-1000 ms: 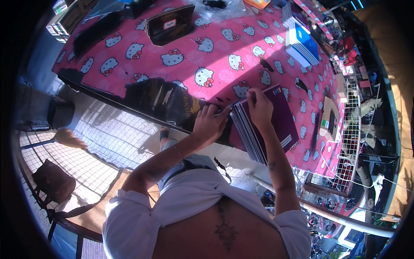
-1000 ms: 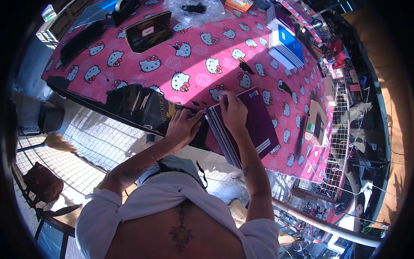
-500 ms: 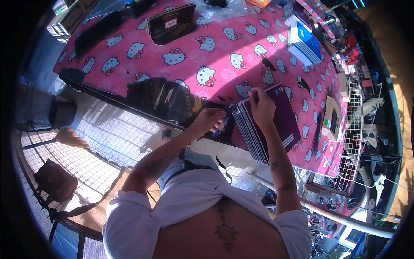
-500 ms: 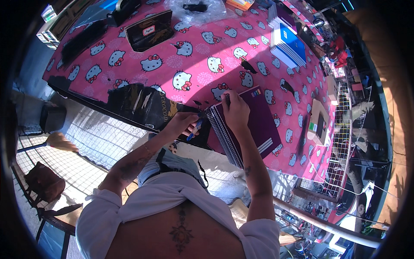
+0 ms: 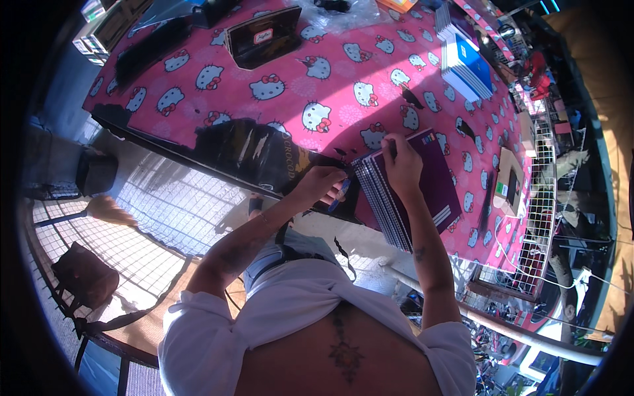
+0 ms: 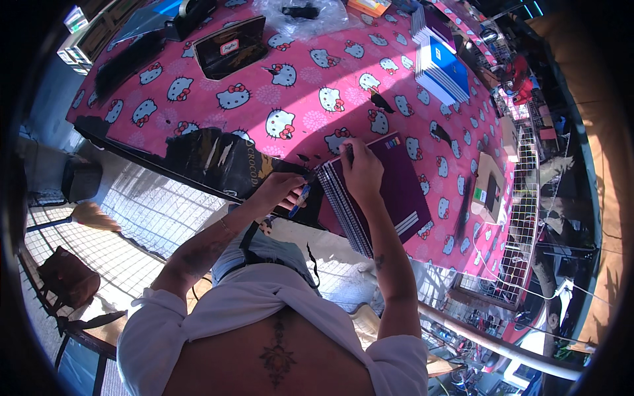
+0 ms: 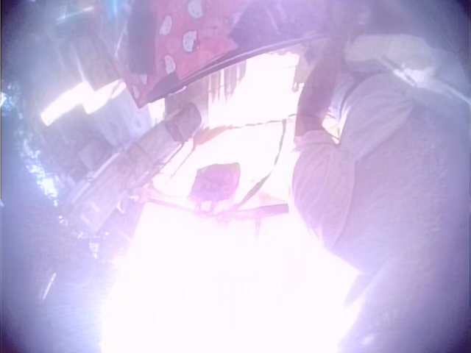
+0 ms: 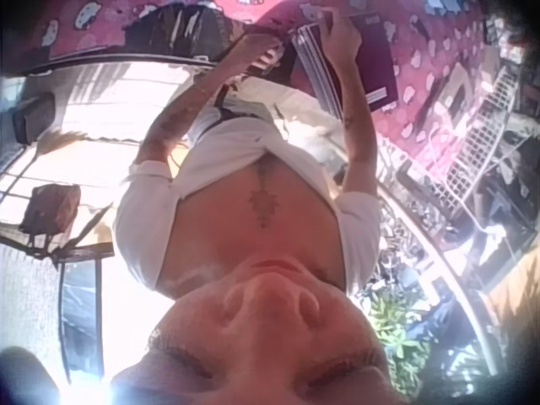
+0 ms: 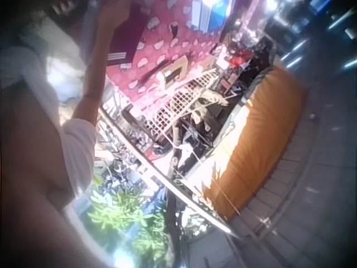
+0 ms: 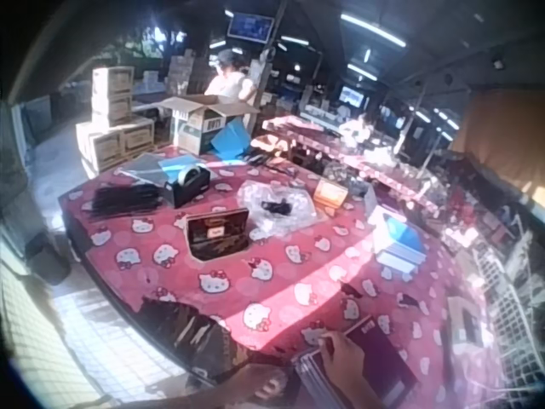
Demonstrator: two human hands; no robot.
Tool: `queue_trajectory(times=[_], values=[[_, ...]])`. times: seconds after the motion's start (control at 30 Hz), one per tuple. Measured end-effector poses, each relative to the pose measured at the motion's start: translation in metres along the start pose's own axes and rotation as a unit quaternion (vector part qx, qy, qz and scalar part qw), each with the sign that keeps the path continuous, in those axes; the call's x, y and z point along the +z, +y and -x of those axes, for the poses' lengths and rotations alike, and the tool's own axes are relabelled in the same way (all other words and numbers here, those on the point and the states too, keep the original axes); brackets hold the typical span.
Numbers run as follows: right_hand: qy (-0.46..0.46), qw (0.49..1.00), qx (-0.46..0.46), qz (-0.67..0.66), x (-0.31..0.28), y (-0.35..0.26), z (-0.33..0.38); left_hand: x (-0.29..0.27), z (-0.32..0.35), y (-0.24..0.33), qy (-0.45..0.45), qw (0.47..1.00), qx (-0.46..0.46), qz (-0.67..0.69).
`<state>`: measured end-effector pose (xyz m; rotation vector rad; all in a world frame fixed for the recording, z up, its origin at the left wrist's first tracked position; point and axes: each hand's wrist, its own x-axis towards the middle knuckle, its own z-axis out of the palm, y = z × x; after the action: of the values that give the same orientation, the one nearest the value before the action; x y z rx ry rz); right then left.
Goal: The person organizes stacks of notebooks by color on a table and then places several notebooks into a cardboard box.
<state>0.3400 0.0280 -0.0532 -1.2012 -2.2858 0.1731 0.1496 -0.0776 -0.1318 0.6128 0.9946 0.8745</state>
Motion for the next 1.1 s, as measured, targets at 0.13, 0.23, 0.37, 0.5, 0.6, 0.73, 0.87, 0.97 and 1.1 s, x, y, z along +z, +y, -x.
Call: queue_trajectory(times=[0.13, 0.23, 0.37, 0.5, 0.6, 0.73, 0.87, 0.97, 1.1], values=[[0.004, 1.000, -0.007, -0.005, -0.001, -0.001, -0.001, -0.002, -0.011, -0.007, -0.003, 1.000, 0.012, 0.014], [0.005, 1.000, -0.009, -0.001, 0.000, 0.000, -0.001, -0.001, -0.013, -0.012, 0.038, 0.991, 0.088, -0.093], [-0.001, 1.000, -0.008, 0.003, 0.000, 0.001, -0.001, 0.005, -0.008, -0.015, 0.162, 0.809, 0.356, -0.439], [0.010, 1.000, -0.009, 0.005, 0.000, 0.002, 0.000, -0.001, -0.004, 0.003, 0.030, 0.999, -0.029, -0.003], [0.003, 1.000, -0.007, -0.001, -0.001, -0.001, -0.001, -0.005, -0.012, -0.007, 0.018, 1.000, -0.015, 0.015], [0.006, 1.000, -0.007, -0.006, -0.001, -0.002, -0.001, -0.007, -0.013, -0.012, 0.043, 0.987, 0.075, -0.132], [0.009, 1.000, -0.008, -0.007, -0.001, 0.000, -0.001, -0.001, -0.007, -0.005, 0.062, 0.953, 0.121, -0.271], [0.006, 1.000, -0.007, -0.009, -0.001, 0.001, -0.001, 0.003, -0.003, -0.002, 0.065, 0.949, 0.107, -0.289], [0.007, 1.000, -0.002, 0.000, 0.002, 0.003, 0.000, -0.001, -0.006, -0.006, 0.026, 0.999, -0.034, 0.032]])
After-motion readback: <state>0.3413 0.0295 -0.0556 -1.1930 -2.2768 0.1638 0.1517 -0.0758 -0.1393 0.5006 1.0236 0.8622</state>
